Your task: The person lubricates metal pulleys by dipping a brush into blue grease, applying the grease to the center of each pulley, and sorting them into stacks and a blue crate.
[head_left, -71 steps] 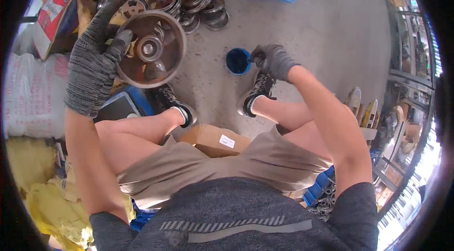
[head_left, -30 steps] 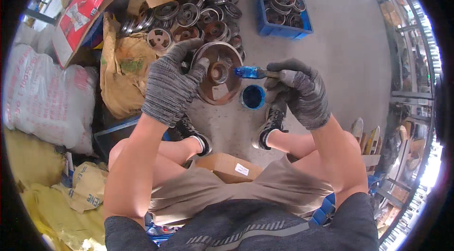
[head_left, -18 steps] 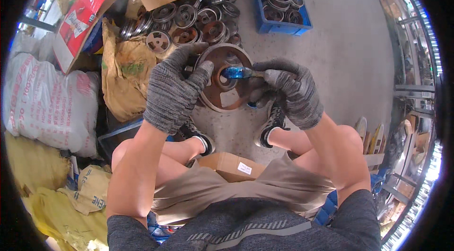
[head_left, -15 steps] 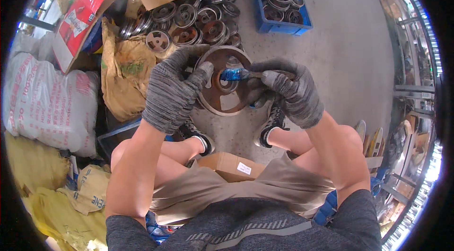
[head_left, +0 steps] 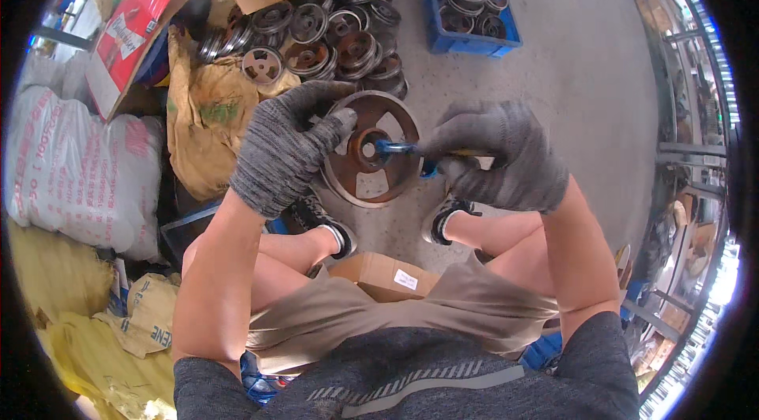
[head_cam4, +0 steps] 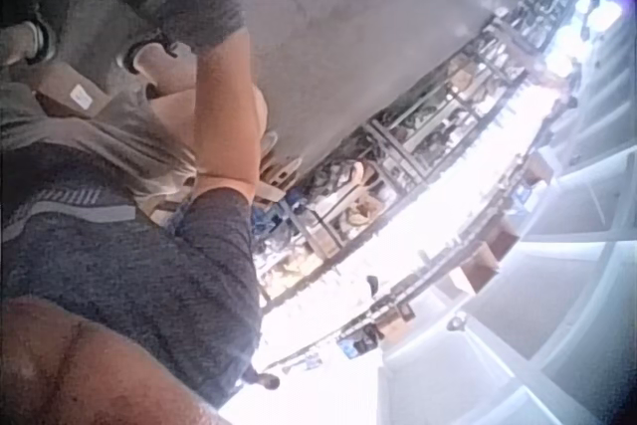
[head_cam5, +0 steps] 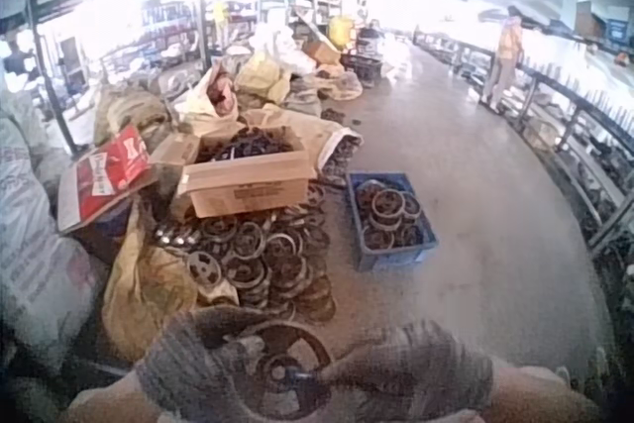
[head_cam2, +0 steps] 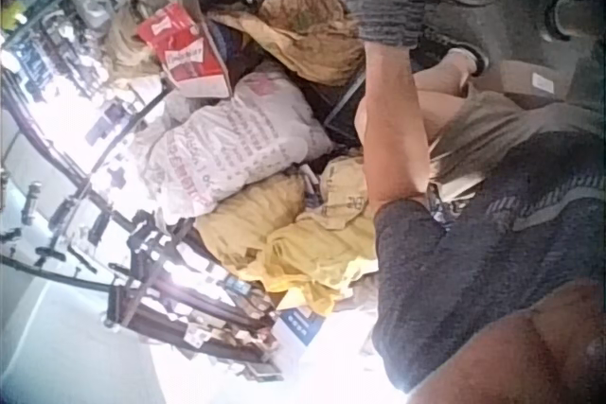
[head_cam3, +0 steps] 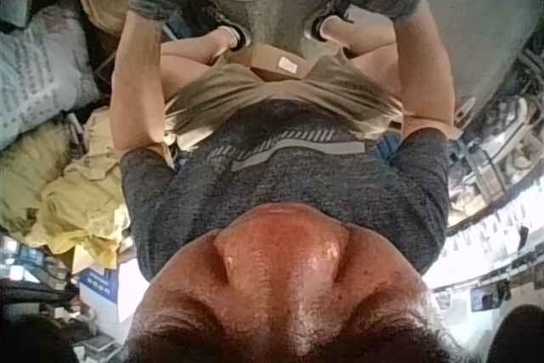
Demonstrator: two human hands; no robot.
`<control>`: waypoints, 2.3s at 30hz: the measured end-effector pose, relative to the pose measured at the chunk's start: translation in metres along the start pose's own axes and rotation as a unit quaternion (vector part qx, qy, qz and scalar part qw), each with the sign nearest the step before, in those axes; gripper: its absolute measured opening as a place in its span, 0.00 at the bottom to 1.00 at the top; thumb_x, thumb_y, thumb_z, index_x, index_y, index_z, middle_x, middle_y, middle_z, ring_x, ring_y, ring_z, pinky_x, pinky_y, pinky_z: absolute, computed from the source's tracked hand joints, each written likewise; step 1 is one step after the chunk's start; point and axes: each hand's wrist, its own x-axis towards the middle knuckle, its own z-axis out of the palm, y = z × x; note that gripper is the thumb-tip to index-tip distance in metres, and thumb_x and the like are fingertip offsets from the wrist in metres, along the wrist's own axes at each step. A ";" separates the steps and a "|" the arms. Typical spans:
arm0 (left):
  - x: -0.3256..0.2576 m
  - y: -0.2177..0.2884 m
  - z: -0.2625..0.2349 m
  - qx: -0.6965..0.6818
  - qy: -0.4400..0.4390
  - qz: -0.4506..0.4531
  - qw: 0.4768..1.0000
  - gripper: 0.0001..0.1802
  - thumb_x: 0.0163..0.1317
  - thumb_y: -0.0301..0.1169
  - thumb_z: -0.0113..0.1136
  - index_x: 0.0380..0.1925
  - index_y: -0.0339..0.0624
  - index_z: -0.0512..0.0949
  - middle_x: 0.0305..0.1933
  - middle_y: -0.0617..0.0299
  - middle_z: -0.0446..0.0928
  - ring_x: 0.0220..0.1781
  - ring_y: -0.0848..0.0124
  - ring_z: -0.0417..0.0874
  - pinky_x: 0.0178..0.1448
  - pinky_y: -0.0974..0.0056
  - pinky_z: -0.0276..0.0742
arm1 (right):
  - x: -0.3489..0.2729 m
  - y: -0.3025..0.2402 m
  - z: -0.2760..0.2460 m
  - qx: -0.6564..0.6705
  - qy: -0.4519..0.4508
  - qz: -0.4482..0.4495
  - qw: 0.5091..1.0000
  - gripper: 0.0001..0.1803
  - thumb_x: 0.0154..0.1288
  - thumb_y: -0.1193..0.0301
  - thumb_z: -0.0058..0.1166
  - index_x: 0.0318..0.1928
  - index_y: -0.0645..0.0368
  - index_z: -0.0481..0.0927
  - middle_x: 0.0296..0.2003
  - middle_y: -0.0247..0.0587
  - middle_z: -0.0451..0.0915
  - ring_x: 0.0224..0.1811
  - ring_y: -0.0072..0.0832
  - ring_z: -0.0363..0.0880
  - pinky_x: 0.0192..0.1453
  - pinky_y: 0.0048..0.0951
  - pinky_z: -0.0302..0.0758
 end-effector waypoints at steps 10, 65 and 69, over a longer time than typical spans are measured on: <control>-0.009 0.009 0.020 0.122 -0.010 0.079 0.989 0.18 0.61 0.27 0.64 0.52 0.39 0.81 0.43 0.57 0.86 0.42 0.76 0.84 0.47 0.67 0.80 | 0.012 -0.027 0.004 -0.134 -0.117 0.019 0.984 0.20 0.48 0.79 0.59 0.46 0.59 0.83 0.35 0.44 0.81 0.33 0.41 0.81 0.34 0.32 0.75; 0.105 -0.275 0.029 0.301 -0.156 -0.326 0.883 0.20 0.64 0.44 0.62 0.46 0.40 0.83 0.43 0.50 0.85 0.36 0.65 0.86 0.40 0.57 0.80 | -0.057 0.020 -0.054 0.068 -0.073 0.263 0.960 0.13 0.51 0.71 0.63 0.40 0.53 0.85 0.33 0.45 0.84 0.35 0.47 0.82 0.42 0.40 0.78; 0.120 -0.324 -0.029 0.257 0.169 -0.250 0.918 0.28 0.68 0.54 0.49 0.46 0.40 0.83 0.43 0.45 0.84 0.43 0.48 0.86 0.46 0.53 0.81 | -0.039 0.025 -0.046 0.089 -0.164 0.287 0.940 0.14 0.50 0.72 0.64 0.40 0.53 0.85 0.32 0.45 0.84 0.34 0.46 0.82 0.40 0.39 0.79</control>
